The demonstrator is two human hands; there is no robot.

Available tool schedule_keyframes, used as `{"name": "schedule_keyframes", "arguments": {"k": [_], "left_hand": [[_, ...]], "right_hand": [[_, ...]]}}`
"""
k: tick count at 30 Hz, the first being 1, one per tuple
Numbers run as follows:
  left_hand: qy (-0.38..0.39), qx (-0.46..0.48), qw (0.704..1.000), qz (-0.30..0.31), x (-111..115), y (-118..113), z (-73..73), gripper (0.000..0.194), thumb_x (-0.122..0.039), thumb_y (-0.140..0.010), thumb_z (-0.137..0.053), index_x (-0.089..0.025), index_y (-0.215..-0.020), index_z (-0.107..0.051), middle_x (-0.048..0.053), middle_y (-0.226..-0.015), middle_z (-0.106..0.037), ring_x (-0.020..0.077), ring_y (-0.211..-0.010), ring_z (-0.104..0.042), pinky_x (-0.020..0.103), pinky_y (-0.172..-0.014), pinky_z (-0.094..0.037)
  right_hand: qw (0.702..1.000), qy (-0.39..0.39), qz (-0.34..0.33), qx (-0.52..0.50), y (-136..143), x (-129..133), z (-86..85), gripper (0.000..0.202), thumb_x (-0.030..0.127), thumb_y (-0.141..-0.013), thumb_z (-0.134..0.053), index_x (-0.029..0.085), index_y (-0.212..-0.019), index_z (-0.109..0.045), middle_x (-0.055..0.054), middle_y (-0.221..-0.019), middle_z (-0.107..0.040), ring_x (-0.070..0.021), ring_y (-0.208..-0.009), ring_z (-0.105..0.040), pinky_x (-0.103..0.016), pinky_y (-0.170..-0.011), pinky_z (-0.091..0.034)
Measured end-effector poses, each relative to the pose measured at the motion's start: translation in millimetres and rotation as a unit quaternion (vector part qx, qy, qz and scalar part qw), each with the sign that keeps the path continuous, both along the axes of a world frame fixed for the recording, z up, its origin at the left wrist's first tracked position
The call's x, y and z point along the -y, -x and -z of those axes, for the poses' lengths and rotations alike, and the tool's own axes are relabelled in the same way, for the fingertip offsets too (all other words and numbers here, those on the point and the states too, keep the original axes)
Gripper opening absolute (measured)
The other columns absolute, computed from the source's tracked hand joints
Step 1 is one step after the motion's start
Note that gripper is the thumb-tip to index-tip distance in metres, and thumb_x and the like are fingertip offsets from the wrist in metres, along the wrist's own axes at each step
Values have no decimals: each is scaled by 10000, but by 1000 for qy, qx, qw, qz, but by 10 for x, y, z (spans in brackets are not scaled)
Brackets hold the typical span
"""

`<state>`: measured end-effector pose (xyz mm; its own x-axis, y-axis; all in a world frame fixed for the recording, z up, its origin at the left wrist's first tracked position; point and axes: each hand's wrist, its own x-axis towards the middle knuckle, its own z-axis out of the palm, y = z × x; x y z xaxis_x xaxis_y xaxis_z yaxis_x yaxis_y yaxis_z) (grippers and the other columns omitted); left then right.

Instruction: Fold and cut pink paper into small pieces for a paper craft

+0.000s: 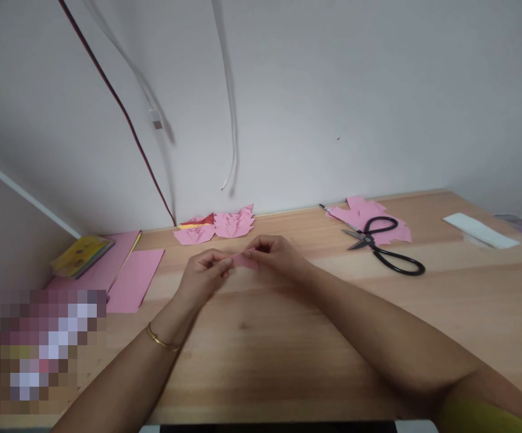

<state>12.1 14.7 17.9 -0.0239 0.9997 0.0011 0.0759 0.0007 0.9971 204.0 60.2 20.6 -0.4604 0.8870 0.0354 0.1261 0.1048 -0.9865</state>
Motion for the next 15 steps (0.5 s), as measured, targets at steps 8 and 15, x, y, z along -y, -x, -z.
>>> {"name": "schedule_keyframes", "arguments": {"k": [8,15], "left_hand": [[5,-1,1000,5,-22,49,13,226,-340,-681,-723,-128,-676,-646,-12,-522,-562,66,-472,-450,188,-466,-306],[-1,-2,1000,20,-14,65,22,214,-339,-698,-712,-133,-684,-656,-11,-526,-566,64,-480,-459,185,-469,-313]], "right_hand": [[999,-26,-42,3,-55,-66,15,319,453,-774,-615,140,-804,-662,-21,-731,-603,-122,-664,-520,-244,-594,-377],[996,-60,-69,7,-100,-70,-56,300,436,-798,-596,145,-761,-659,-42,-793,-625,-151,-748,-558,-269,-675,-410]]}}
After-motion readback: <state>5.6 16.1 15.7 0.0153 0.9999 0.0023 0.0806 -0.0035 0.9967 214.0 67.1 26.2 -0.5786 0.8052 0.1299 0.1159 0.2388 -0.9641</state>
